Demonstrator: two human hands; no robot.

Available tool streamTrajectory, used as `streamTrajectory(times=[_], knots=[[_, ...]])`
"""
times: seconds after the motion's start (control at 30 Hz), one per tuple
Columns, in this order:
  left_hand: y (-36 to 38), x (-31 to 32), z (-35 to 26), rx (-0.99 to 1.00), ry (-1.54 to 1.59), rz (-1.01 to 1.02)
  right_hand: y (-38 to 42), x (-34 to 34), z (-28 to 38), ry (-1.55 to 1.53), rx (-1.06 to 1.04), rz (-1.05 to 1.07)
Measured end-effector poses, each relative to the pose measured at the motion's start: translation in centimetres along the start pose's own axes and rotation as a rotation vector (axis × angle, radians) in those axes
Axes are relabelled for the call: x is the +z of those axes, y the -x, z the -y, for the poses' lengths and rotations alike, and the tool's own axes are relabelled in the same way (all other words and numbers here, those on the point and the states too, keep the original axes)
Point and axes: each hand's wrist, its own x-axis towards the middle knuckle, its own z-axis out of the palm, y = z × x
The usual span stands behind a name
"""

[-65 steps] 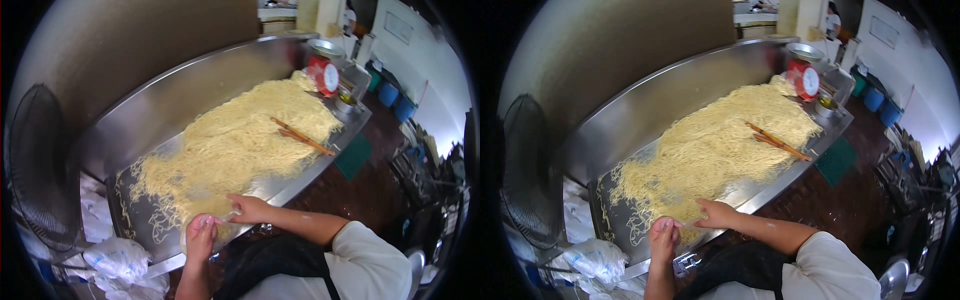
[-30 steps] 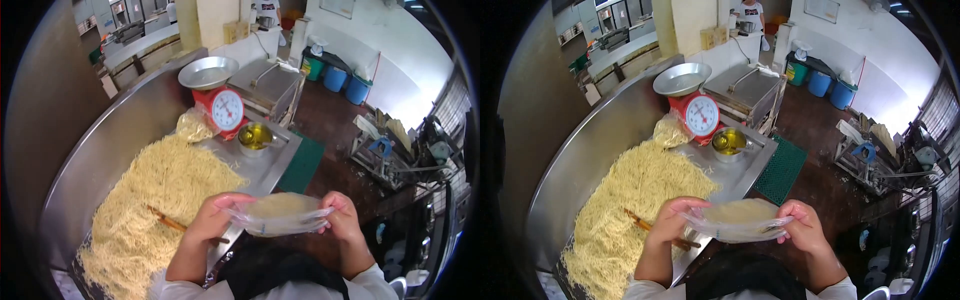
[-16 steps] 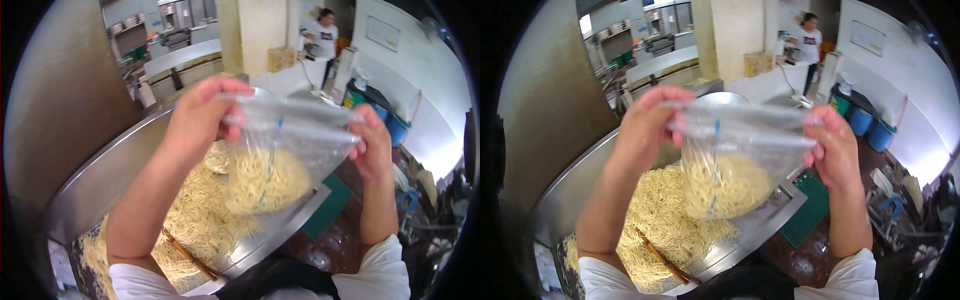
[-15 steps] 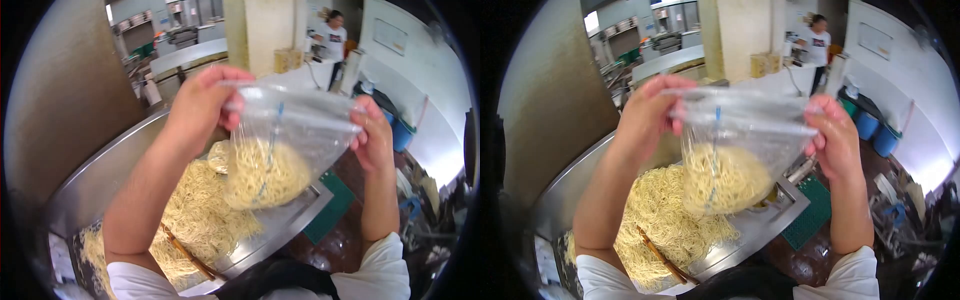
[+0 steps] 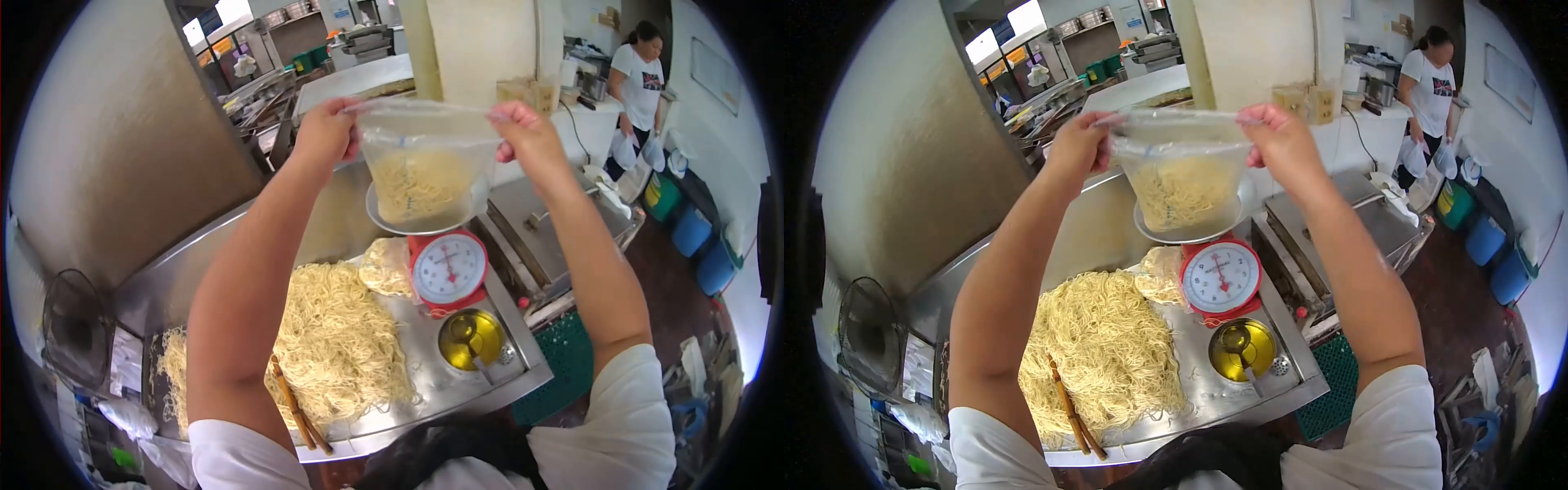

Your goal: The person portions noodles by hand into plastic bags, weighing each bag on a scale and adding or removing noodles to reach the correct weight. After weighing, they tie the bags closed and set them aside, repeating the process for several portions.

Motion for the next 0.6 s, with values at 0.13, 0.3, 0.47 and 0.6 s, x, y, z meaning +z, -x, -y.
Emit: streamTrajectory(times=[0.13,0.3,0.47,0.6], knots=[[1.2,0.8,2.9,-0.075,-0.119,0.082,3.3,-2.5,-2.6,0.041,0.130,0.125],[7.1,-2.7,3.2,0.003,-0.376,0.058,12.9,-9.2,-6.7,-0.026,0.231,-0.100],[17.1,-14.8,12.7,-0.001,-0.712,-0.324,25.4,-13.8,-14.3,-0.122,0.709,-0.214],[33.7,-26.5,26.2,-0.468,-0.780,-0.621,29.2,-11.3,-15.3,-0.220,0.754,-0.175]])
